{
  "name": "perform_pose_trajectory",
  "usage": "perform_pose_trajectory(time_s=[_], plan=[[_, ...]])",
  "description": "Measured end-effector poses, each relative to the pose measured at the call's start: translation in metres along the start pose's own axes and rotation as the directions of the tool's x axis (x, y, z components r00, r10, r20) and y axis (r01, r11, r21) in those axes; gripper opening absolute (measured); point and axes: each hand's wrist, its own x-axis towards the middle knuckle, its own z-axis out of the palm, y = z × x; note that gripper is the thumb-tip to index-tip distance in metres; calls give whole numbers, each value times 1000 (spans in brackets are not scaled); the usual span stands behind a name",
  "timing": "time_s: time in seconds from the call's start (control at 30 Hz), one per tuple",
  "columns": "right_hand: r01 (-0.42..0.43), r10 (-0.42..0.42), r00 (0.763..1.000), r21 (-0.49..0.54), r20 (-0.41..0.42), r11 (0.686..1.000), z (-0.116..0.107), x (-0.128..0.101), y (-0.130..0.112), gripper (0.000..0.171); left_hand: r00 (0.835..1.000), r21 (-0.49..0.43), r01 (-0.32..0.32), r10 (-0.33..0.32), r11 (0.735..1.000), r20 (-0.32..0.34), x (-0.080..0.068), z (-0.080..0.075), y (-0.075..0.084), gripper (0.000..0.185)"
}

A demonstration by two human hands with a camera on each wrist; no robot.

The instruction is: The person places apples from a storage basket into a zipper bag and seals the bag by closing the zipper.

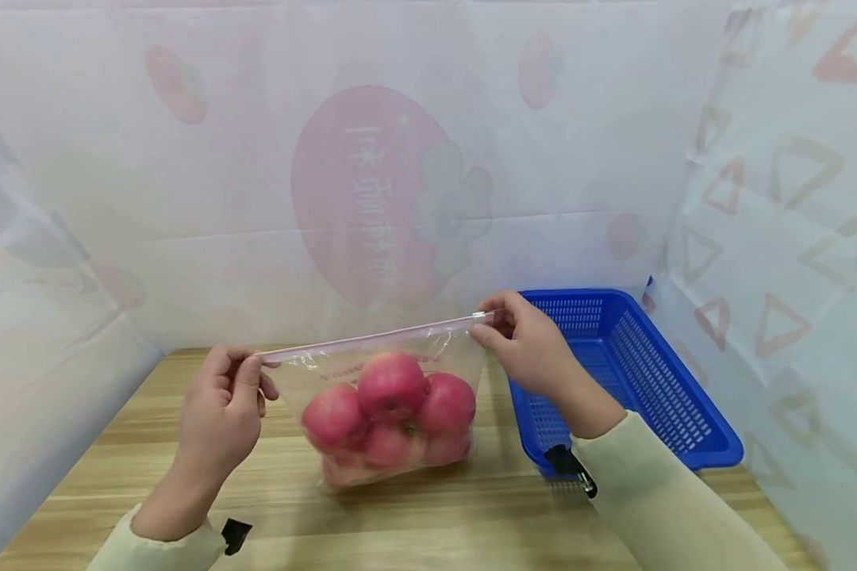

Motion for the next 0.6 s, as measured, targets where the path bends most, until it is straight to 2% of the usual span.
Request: perform_pose_trajectory(time_s=[0.07,0.13,0.2,0.27,0.47,0.53,0.6], plan=[[-56,51,997,79,56,995,3,-3,3,32,991,-43,118,-115,992,66,-4,-2,4,10],[-86,76,993,106,89,991,6,-7,7,28,969,-49,214,-206,976,138,-8,-3,7,19],[-104,94,991,98,94,990,9,-9,10,21,945,-3,268,-262,963,194,-11,-4,7,23],[-113,106,991,86,85,990,10,-11,12,17,931,67,279,-287,958,225,-13,-4,6,20],[-102,100,993,32,55,994,11,-15,13,14,933,200,274,-310,941,181,-5,2,-7,23],[-89,89,995,14,39,996,11,-18,11,12,924,227,304,-345,925,168,-1,6,-10,34],[-79,79,997,6,25,997,12,-22,9,11,903,182,367,-396,912,164,-2,10,-9,45]])
